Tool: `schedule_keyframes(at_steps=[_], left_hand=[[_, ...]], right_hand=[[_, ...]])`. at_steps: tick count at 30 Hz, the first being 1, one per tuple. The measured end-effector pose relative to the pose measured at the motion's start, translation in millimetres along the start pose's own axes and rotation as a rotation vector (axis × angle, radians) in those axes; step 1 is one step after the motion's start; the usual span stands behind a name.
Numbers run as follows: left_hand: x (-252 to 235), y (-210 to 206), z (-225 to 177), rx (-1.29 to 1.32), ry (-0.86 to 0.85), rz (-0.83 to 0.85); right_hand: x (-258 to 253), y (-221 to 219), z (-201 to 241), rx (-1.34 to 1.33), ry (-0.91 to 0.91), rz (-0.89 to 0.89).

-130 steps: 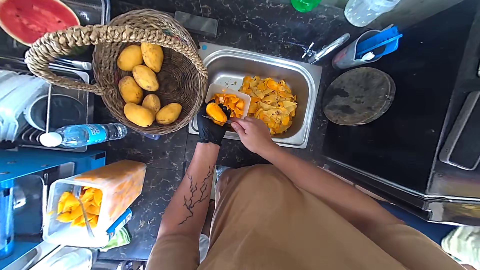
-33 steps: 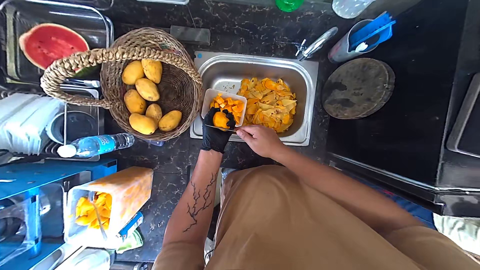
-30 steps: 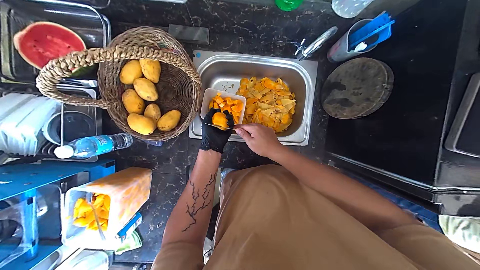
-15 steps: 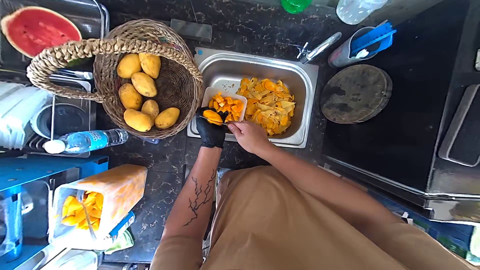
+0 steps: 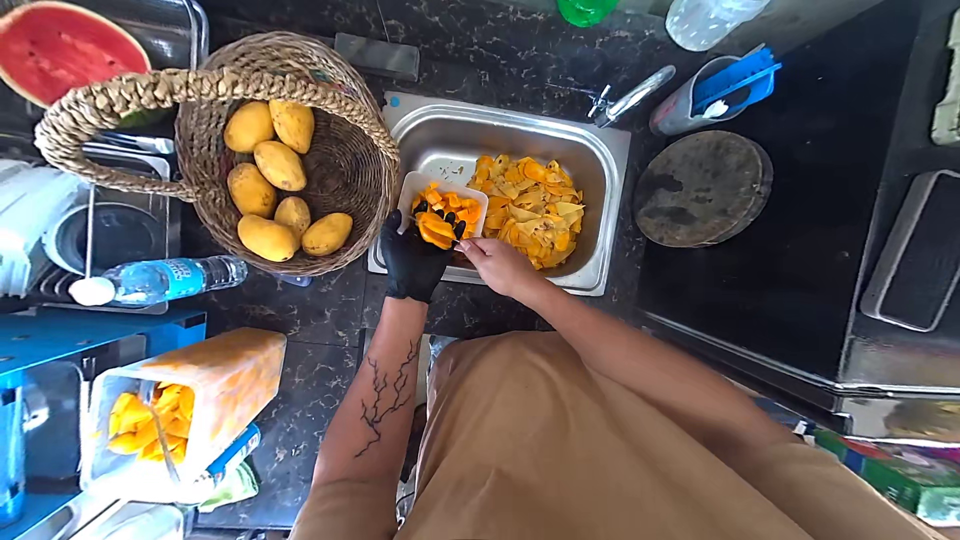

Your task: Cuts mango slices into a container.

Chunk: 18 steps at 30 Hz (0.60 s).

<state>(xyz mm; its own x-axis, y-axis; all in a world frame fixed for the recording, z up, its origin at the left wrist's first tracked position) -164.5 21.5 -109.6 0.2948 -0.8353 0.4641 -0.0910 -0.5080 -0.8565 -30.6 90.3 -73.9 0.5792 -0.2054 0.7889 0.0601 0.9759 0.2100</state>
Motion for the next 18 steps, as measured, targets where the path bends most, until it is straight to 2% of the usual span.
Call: schedule_keyframes(at_steps=[3, 5, 10, 18], left_hand=[[3, 0, -1, -0.058, -0.025, 0.183], [5, 4, 0, -0.136, -0.004, 0.211], [-1, 9, 2, -0.241, 0.044, 0.006], [-7, 8, 0, -0.295, -0.007, -0.114]], right_hand=[[-11, 6, -9, -0.088, 0.023, 0.016], [-14, 7, -9, -0.047, 0.011, 0.054], [-16, 8, -6, 0.09, -0.013, 0.065], [-19, 7, 3, 0.315, -0.033, -0.121]])
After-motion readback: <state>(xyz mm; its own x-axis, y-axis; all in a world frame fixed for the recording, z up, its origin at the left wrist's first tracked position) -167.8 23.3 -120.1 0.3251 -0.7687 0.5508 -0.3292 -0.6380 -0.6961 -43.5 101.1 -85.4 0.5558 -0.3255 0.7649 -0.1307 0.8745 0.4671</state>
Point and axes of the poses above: each hand's wrist, its own x-axis away from the middle knuckle, its own y-axis out of the back of the hand, z = x × y, the point moved 5 cm from there along -x, towards the middle knuckle, and after that the axes turned 15 degrees about z, right-handed, at the moved point
